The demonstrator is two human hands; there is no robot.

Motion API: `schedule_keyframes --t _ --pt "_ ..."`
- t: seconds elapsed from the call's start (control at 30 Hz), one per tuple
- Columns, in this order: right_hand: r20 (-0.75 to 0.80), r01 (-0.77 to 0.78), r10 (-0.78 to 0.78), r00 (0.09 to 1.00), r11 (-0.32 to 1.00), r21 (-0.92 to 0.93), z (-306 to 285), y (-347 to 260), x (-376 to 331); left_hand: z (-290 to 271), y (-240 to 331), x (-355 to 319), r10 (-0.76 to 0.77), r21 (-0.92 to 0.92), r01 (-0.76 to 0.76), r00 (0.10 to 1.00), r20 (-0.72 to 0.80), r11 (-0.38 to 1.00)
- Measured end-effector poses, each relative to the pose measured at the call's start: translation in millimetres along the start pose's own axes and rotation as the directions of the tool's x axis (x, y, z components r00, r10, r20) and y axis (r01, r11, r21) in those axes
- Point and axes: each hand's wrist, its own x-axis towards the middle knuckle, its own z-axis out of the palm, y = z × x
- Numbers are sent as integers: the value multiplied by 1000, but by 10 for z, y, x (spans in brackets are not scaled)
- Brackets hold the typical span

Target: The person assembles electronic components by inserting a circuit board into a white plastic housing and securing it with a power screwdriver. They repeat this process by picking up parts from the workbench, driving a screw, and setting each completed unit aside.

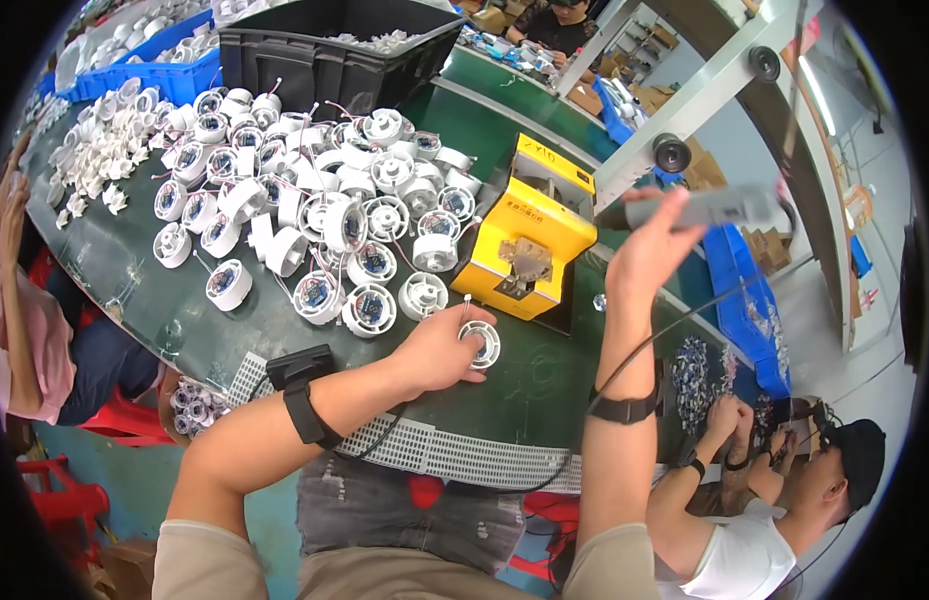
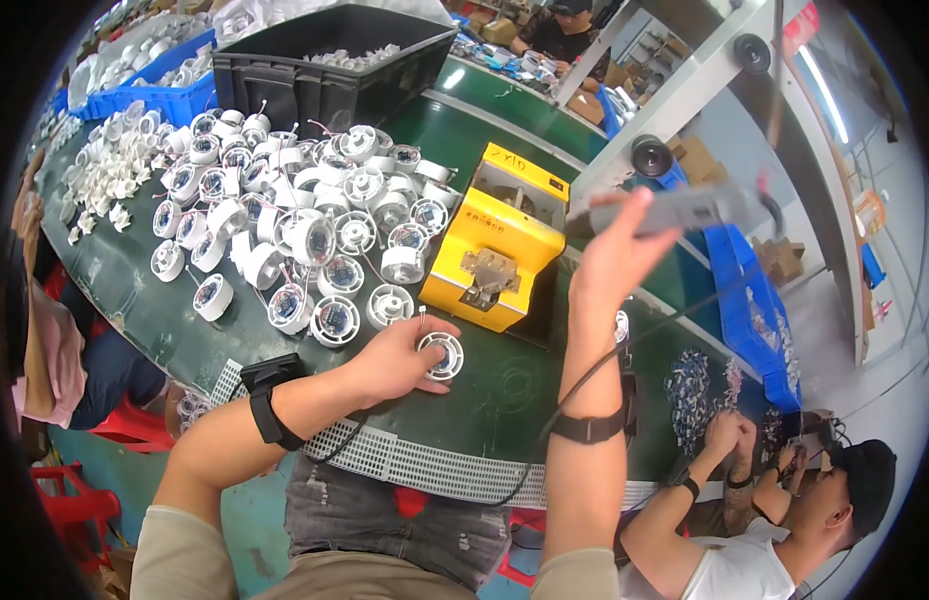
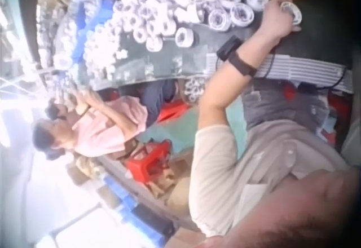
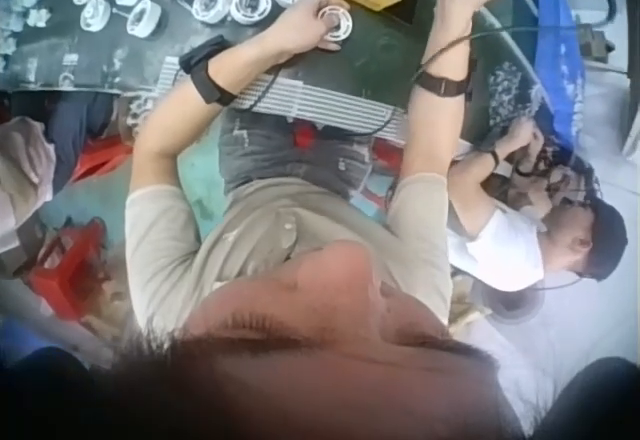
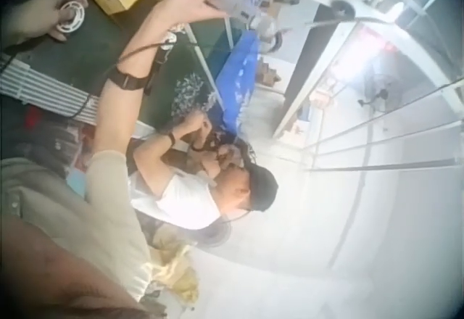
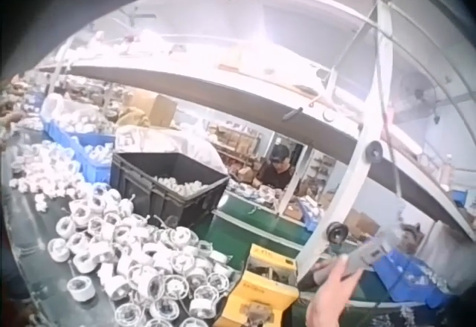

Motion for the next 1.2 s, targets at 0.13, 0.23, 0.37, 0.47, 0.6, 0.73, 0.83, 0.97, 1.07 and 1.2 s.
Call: schedule_keyframes --t 0.13,0.23,0.37,0.47,0.6,0.73,0.83,0.97,1.07,1.2 --pt "-174 50 -8 985 971 234 91 -646 -247 0 -13 -2 -22 1 22 999 25 1000" --pt "8 -71 71 997 965 254 141 -568 -510 -28 -26 20 -20 3 20 999 34 1000" --pt "107 -121 98 989 965 231 235 -362 -719 -22 -30 39 -29 -3 30 999 36 1000" --pt "139 -126 94 986 962 244 258 -321 -739 -9 -18 36 -36 -4 36 999 36 999" --pt "141 -163 133 981 959 231 307 -292 -767 -16 10 18 -37 -8 37 999 23 999" --pt "151 -158 127 980 962 224 306 -313 -765 -12 15 15 -45 -15 45 999 24 999" --pt "134 -165 136 982 956 243 295 -307 -776 -6 21 15 -47 -6 47 999 23 999" --pt "131 -162 137 982 964 209 268 -259 -736 20 7 27 -40 -7 40 999 17 999" --pt "144 -218 189 971 950 224 316 -294 -795 -14 -7 10 -35 -26 35 999 6 999" --pt "200 -264 220 955 936 233 175 -434 -951 -46 -51 47 -25 -20 25 1000 -3 1000"
